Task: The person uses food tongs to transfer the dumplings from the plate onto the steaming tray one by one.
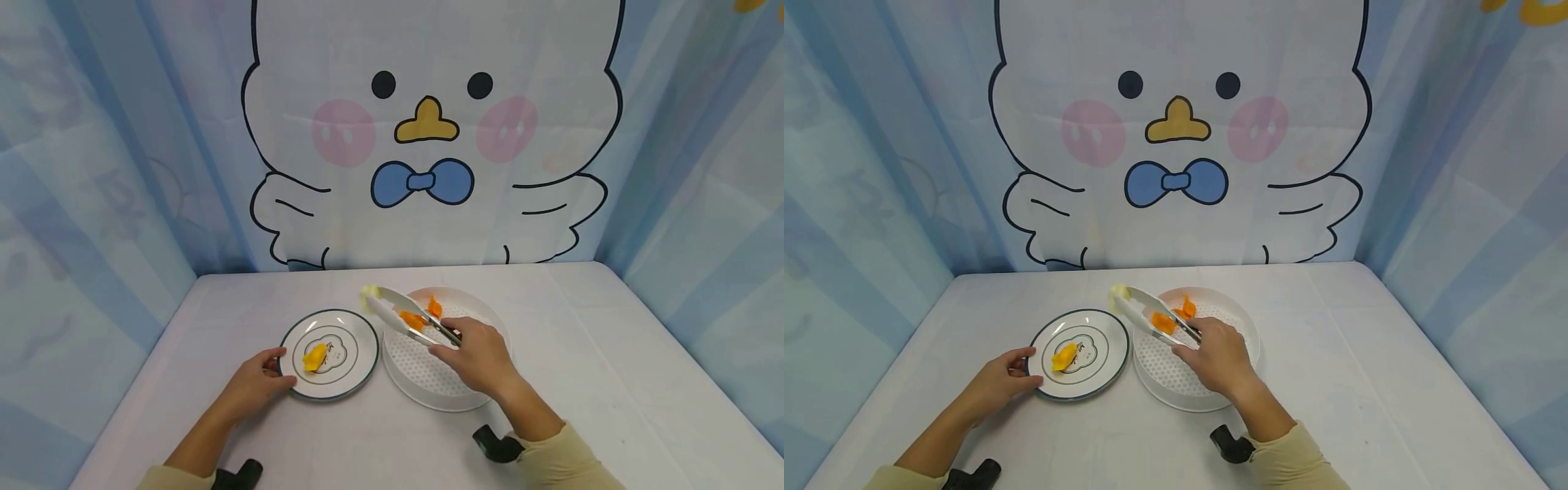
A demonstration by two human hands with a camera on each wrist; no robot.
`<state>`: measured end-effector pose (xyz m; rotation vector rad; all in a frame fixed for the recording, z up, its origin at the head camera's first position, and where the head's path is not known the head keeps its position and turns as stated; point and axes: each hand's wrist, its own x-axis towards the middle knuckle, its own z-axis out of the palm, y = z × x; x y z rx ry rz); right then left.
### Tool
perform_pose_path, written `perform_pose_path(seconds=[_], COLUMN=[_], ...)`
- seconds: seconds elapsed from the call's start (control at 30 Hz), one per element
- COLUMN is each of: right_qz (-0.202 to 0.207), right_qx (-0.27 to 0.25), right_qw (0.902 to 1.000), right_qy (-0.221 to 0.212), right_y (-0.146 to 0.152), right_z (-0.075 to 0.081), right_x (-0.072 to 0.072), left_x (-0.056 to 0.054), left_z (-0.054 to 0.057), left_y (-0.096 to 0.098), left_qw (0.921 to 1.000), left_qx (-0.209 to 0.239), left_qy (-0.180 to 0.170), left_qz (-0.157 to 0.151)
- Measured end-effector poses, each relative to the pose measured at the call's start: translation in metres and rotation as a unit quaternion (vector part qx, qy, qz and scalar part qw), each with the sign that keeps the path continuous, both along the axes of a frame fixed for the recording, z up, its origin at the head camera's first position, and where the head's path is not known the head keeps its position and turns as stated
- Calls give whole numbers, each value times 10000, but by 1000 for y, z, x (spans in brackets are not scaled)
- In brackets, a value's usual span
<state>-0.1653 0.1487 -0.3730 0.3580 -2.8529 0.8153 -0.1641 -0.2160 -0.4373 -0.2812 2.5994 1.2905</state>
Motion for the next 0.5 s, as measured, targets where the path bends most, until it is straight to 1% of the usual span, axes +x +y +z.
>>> perform_pose_path(seconds=[0.13,0.3,0.5], right_qz=[-16,66,124], right_qx=[-54,-136,-1], right_qw=[10000,9998,9996], right_qy=[70,139,248], right_y=[18,39,62], right_z=[-1,0,3], right_x=[-1,-2,-6], left_x=[-1,-1,-1], left_z=[-2,-4,-4], left_y=[0,1,1], left_qw=[10000,10000,10000], left_qx=[-24,-60,-26], left_qy=[24,13,9], left_qz=[17,70,77])
